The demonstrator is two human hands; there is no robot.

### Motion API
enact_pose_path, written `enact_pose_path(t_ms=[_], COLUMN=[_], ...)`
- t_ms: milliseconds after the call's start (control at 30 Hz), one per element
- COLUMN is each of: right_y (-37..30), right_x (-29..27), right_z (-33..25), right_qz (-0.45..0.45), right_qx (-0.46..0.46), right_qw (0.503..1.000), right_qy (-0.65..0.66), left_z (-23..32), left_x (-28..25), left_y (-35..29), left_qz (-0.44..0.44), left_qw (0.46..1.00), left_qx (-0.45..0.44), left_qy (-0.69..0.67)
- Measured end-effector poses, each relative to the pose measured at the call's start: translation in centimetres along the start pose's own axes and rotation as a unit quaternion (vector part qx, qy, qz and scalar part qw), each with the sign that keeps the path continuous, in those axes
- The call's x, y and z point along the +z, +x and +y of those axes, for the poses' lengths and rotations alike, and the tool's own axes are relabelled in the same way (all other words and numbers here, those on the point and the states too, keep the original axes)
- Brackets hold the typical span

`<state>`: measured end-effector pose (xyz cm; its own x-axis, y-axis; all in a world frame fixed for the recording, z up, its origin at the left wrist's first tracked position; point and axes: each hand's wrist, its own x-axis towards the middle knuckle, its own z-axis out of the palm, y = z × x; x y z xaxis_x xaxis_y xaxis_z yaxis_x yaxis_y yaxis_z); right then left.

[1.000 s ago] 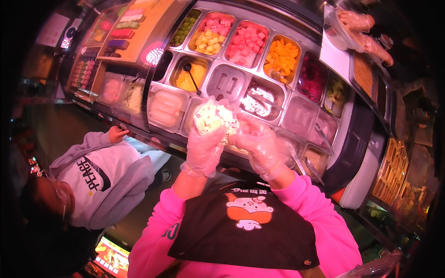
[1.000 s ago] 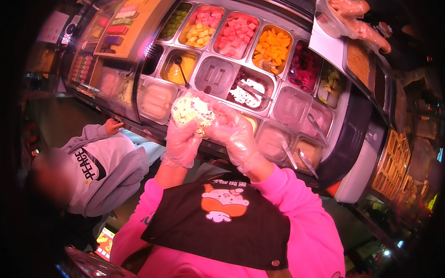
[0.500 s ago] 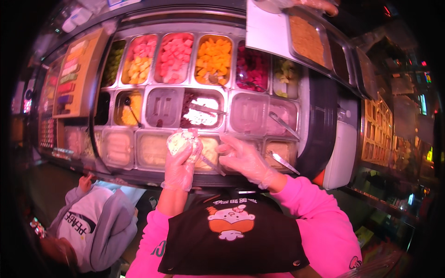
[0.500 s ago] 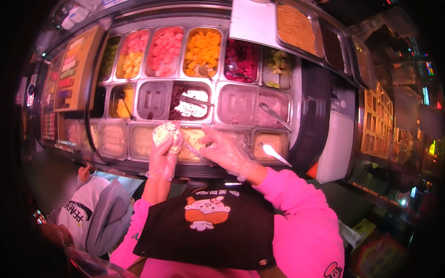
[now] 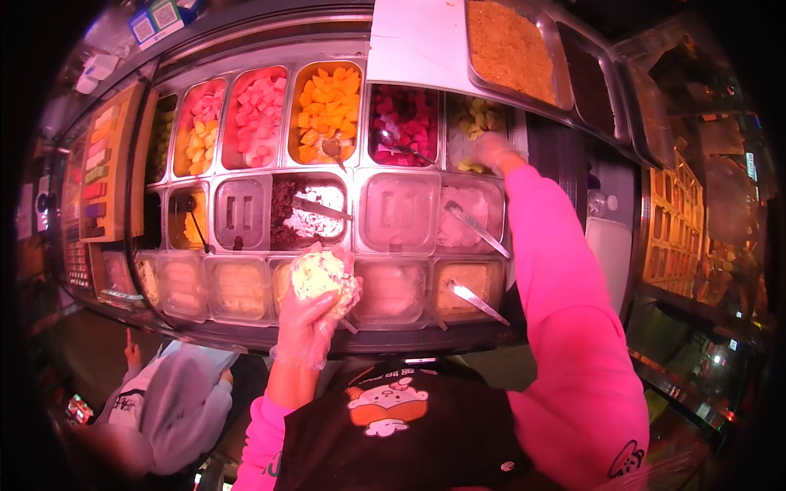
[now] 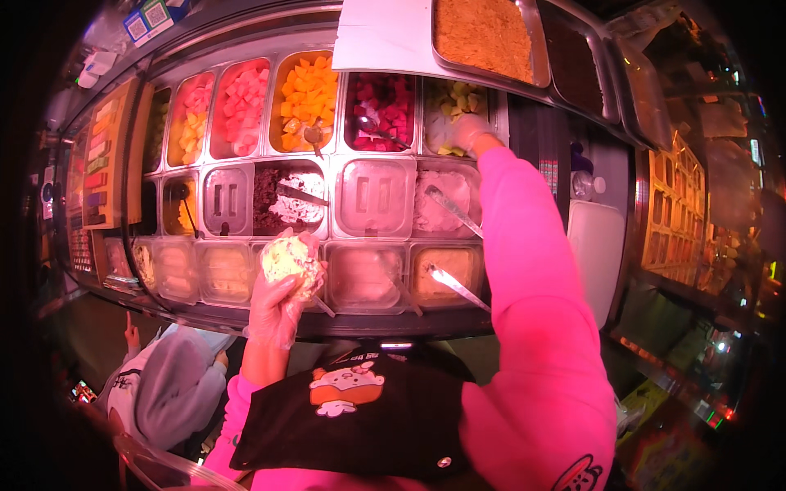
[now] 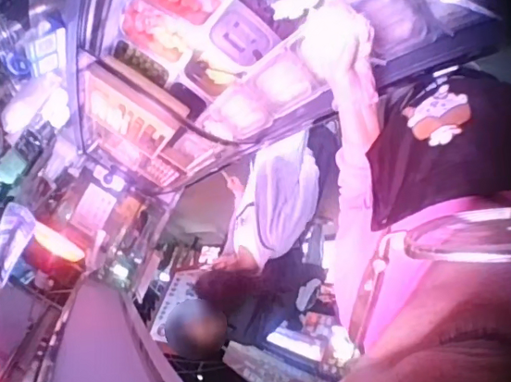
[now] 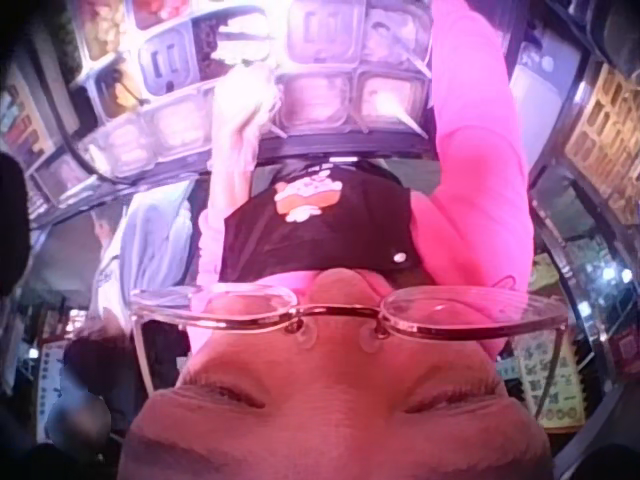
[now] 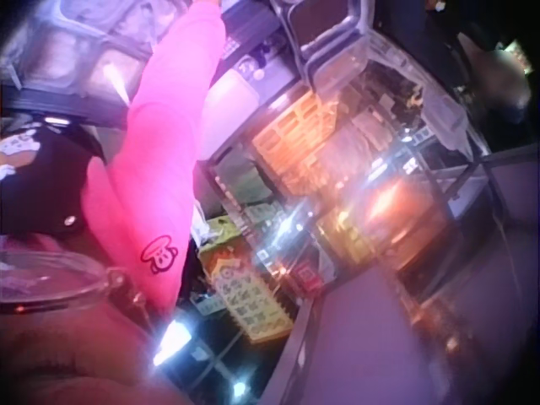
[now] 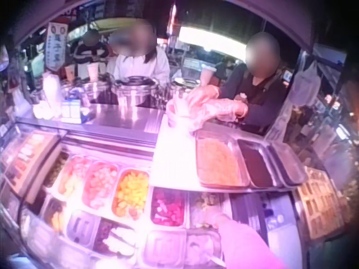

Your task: The person assembles a street food item by scooping a white base into a plastic bag, adding various colorful toppings, and sealing it. They repeat this process for multiple orders, handling the ingredients and packaging by hand.

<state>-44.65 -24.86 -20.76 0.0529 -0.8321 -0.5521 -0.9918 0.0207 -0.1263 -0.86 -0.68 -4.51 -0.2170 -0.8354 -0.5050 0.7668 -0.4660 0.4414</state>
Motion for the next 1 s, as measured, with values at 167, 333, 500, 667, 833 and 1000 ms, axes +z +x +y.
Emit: enact_pose_path(t_ms=[167,333,500,667,833,1000], right_y=[1.7,1.2,0.7,2.8,4.8,4.6], right_x=[2.0,2.3,2.5,3.8,5.1,5.0], right_z=[-2.3,-1.3,-0.6,-0.2,-0.3,-1.6], right_qz=[-0.07,-0.034,0.074,0.323,0.327,0.353], right_qx=[0.034,-0.028,0.024,0.02,-0.05,-0.081], right_qw=[0.995,0.997,0.997,0.945,0.944,0.931], right_qy=[-0.069,-0.057,0.021,0.045,0.0,-0.039], left_z=[-0.7,-1.7,-2.1,-1.4,-0.7,-0.3], left_x=[1.9,2.3,1.9,1.3,0.7,0.8], left_y=[-0.1,0.9,1.9,3.2,4.4,5.0], left_qz=[0.006,-0.036,-0.044,-0.053,-0.042,-0.047], left_qw=[0.999,0.998,0.986,0.984,0.983,0.98], left_qx=[-0.006,-0.003,-0.027,-0.043,-0.06,-0.061], left_qy=[-0.043,-0.058,-0.16,-0.164,-0.166,-0.182])
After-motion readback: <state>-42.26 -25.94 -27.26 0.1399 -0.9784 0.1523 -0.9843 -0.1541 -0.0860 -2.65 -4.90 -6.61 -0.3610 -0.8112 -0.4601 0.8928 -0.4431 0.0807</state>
